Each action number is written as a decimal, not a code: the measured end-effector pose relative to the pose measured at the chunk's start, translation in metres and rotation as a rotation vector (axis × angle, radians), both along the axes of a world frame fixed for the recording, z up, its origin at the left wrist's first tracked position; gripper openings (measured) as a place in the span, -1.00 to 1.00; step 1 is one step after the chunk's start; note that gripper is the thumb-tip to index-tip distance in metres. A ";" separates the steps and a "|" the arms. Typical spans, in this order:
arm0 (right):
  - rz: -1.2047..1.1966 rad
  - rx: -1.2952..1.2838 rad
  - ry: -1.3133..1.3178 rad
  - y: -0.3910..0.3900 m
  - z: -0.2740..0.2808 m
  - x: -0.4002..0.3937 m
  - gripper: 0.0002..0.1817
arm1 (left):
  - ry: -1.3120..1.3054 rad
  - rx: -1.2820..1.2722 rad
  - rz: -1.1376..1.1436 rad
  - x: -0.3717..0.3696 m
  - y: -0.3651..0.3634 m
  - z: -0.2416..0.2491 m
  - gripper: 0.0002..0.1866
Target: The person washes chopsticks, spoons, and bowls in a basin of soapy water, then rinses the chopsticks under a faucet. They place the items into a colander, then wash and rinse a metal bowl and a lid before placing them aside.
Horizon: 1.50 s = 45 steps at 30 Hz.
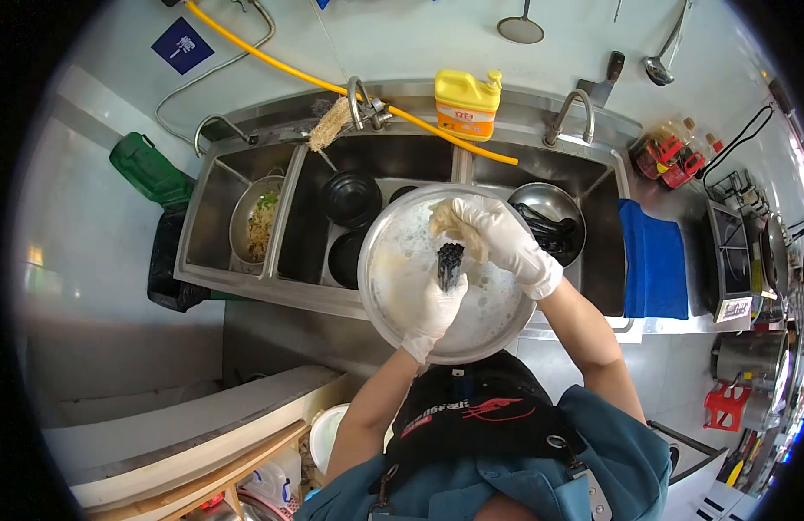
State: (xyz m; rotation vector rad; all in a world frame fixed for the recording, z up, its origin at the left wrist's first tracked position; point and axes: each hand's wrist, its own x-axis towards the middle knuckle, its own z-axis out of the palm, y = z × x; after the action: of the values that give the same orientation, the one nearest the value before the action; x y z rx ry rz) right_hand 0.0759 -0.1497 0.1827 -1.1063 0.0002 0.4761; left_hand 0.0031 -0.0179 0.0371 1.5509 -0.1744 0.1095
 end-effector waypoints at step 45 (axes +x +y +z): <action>-0.228 -0.967 -0.498 0.042 -0.081 -0.053 -0.53 | 0.312 -0.553 0.033 0.055 0.012 0.102 -0.88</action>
State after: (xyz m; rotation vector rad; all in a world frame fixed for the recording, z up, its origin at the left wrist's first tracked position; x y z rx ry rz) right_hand 0.0226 -0.1081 0.1020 -2.1250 -0.0866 -0.0530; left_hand 0.0578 -0.0063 0.1388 1.0017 0.1225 -0.0574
